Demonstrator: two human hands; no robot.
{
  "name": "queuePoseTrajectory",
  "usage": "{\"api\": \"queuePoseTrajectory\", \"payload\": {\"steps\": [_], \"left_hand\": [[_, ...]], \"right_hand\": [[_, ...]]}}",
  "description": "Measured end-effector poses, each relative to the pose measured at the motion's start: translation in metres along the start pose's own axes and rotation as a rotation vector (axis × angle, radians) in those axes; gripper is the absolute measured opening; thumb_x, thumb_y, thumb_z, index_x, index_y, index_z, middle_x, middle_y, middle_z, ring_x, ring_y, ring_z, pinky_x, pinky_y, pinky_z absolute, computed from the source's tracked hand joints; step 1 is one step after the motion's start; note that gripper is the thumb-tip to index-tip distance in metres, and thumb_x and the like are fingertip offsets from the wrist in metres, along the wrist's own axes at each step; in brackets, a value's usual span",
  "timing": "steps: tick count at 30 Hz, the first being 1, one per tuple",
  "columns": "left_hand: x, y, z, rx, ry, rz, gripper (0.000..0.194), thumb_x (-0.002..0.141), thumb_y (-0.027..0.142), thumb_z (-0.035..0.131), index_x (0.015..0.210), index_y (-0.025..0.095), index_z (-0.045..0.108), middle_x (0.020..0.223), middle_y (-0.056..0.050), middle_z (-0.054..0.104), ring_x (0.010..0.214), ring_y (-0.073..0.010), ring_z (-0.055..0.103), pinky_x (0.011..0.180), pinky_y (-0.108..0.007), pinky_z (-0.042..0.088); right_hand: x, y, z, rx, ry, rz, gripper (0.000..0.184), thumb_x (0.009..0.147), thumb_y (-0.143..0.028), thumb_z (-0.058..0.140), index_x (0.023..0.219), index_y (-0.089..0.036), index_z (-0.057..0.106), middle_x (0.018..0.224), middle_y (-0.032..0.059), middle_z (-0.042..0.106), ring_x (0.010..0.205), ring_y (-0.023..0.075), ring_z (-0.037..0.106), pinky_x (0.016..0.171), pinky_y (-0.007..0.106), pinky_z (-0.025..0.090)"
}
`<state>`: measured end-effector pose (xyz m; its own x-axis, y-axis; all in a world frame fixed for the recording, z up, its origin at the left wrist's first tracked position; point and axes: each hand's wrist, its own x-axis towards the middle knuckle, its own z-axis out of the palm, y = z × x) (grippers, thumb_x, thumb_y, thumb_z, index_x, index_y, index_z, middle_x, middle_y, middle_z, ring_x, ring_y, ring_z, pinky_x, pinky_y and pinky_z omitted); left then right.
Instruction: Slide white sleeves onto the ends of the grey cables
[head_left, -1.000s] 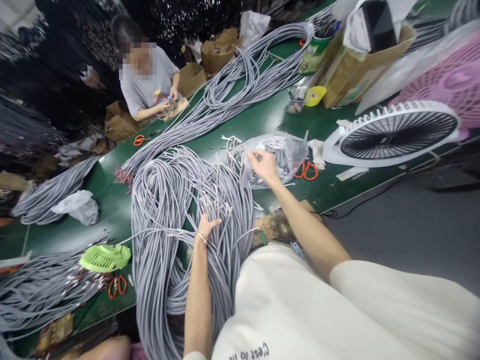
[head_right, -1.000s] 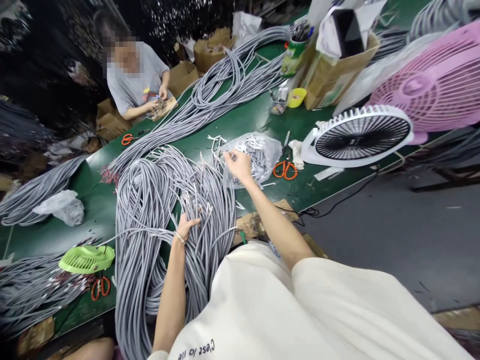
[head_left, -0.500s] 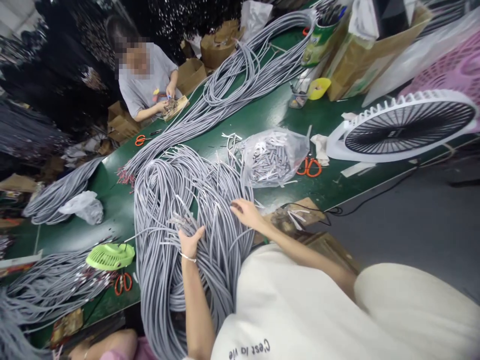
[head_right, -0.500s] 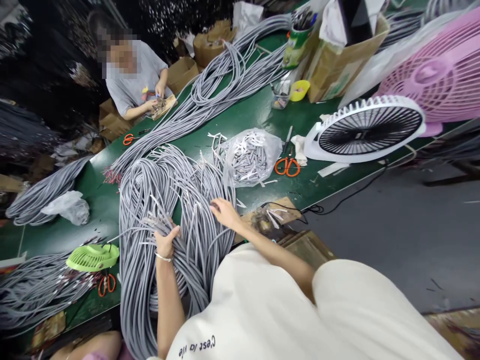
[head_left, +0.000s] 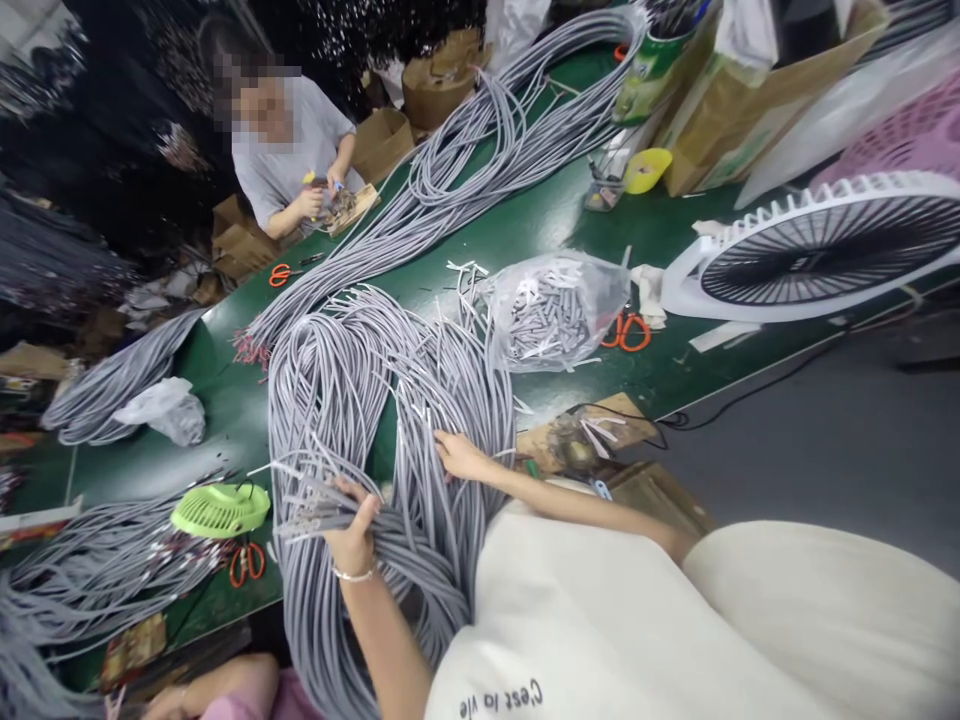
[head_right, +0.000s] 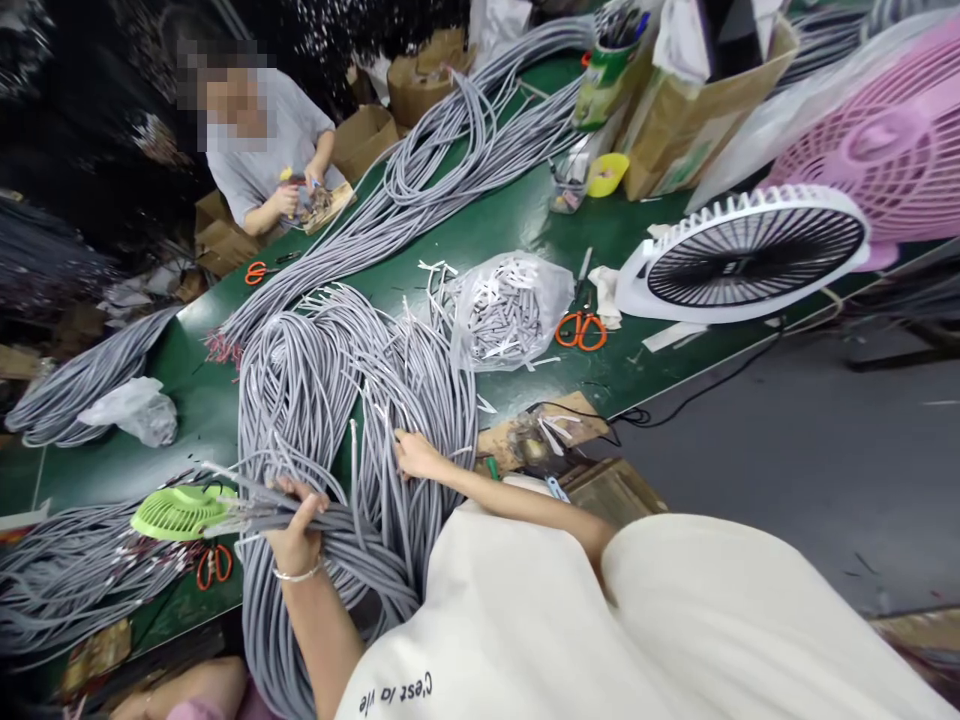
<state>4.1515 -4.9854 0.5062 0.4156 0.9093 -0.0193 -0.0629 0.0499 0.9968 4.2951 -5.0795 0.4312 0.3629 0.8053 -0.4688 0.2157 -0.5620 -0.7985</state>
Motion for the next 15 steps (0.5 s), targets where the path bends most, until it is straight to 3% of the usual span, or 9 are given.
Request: {"api": "queuePoseTrajectory", "payload": {"steps": [3,8,11,15], "left_hand": [[-0.010,0.008,-0.008,-0.025,-0.003,0.031,0.051,0.042,0.018,0.080,0.071,0.021,0.038,0.056,0.011,0.047,0.042,-0.0071,0.045,0.043,-0.022,0.043],[-0.024,0.018,-0.012,-0.021,-0.023,0.102,0.045,0.046,0.018,0.078,0.070,0.021,0.039,0.052,0.010,0.045,0.040,-0.0081,0.043,0.041,-0.022,0.043],[-0.027,0.023,-0.010,-0.014,-0.033,0.127,0.043,0.047,0.016,0.076,0.068,0.022,0.039,0.048,0.010,0.045,0.039,-0.0089,0.042,0.041,-0.023,0.042],[-0.028,0.025,-0.008,-0.008,-0.056,0.159,0.037,0.050,0.012,0.071,0.069,0.022,0.041,0.046,0.009,0.046,0.040,-0.0094,0.043,0.042,-0.022,0.043]], "right_hand": [[-0.002,-0.002,0.004,0.009,0.017,0.040,0.029,0.093,-0.018,0.033,0.118,-0.013,0.047,0.074,0.0038,0.067,0.063,0.0126,0.065,0.063,0.020,0.044],[-0.002,-0.008,0.010,-0.076,0.088,0.086,0.030,0.088,-0.033,0.049,0.112,-0.014,0.049,0.107,0.0144,0.063,0.098,0.0248,0.062,0.074,0.029,0.044],[0.011,-0.015,0.008,-0.143,0.180,0.107,0.037,0.087,-0.035,0.051,0.118,-0.015,0.044,0.116,0.0156,0.059,0.104,0.0251,0.059,0.078,0.031,0.045],[0.033,-0.026,0.003,-0.258,0.271,0.110,0.033,0.091,-0.030,0.044,0.117,-0.011,0.044,0.119,0.0174,0.054,0.103,0.0243,0.059,0.080,0.032,0.046]]}}
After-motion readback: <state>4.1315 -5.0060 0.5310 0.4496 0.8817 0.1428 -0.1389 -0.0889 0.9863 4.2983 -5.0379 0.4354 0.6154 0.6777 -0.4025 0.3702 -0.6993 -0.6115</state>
